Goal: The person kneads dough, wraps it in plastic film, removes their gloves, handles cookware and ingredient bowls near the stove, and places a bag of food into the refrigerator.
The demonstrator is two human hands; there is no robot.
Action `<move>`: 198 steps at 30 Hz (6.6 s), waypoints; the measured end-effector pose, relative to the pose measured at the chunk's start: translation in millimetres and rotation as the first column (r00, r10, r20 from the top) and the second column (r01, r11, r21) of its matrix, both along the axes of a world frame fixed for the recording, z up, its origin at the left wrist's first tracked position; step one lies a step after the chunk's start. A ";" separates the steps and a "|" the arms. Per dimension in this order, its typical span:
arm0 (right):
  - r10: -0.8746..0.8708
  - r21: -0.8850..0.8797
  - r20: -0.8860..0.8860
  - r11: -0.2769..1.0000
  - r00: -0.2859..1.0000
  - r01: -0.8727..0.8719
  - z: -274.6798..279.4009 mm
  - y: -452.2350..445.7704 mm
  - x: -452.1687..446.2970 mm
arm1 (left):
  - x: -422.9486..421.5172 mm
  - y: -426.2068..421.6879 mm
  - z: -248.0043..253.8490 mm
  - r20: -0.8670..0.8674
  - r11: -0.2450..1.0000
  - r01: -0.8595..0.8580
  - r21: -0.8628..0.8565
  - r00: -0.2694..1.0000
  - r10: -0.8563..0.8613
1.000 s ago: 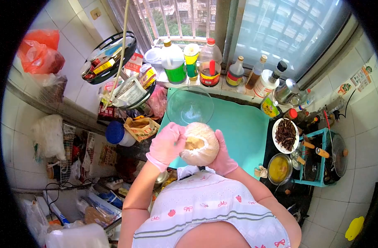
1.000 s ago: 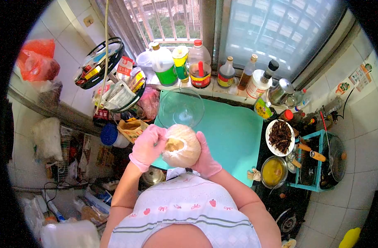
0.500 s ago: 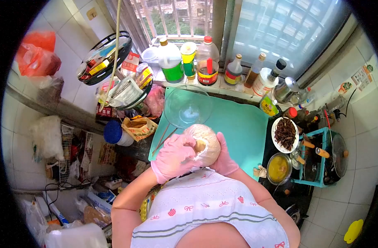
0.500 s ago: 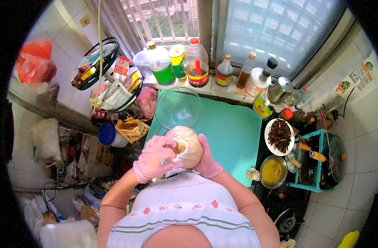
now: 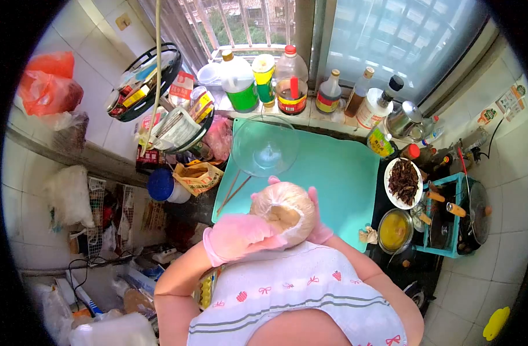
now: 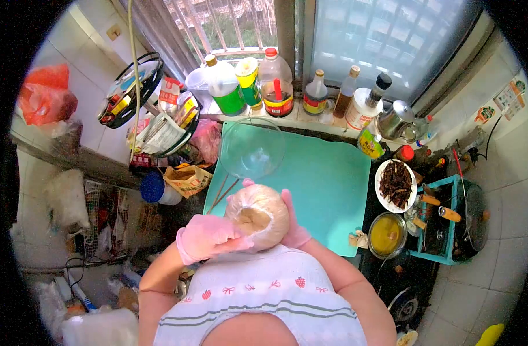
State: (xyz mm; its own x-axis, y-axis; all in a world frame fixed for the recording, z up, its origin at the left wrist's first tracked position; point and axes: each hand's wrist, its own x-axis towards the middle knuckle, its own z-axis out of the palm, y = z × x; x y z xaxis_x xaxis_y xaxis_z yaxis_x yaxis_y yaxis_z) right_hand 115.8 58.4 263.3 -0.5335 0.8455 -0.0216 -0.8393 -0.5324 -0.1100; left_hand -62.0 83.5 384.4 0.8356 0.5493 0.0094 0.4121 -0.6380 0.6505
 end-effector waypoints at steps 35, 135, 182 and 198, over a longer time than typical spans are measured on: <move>0.242 -0.124 0.092 0.965 0.966 -0.230 -33.0 -15.4 -2.0 | 0.6 11.8 -57.5 0.074 0.980 0.096 0.176 0.991 -0.110; -0.378 0.435 0.811 0.900 0.447 -0.029 -62.3 -42.4 -7.9 | -30.5 -36.0 -125.2 0.104 0.566 -0.321 -0.760 0.799 0.593; 0.160 -0.106 -0.082 0.980 0.984 -0.168 -12.9 -40.6 34.5 | 50.8 -47.5 -90.5 0.503 0.858 -0.491 0.150 0.785 0.361; 0.171 -0.310 0.071 0.940 0.983 -0.141 -36.8 8.0 24.2 | 33.1 -28.9 -144.7 0.297 0.498 -0.412 -0.763 0.461 0.836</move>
State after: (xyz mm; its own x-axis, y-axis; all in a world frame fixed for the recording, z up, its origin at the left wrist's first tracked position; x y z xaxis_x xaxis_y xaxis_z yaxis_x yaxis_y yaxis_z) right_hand 140.0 66.3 226.5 -0.6411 0.6975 -0.3201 -0.7366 -0.6764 0.0014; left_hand -29.0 54.6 239.7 0.1510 0.9745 -0.1657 -0.0587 0.1762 0.9826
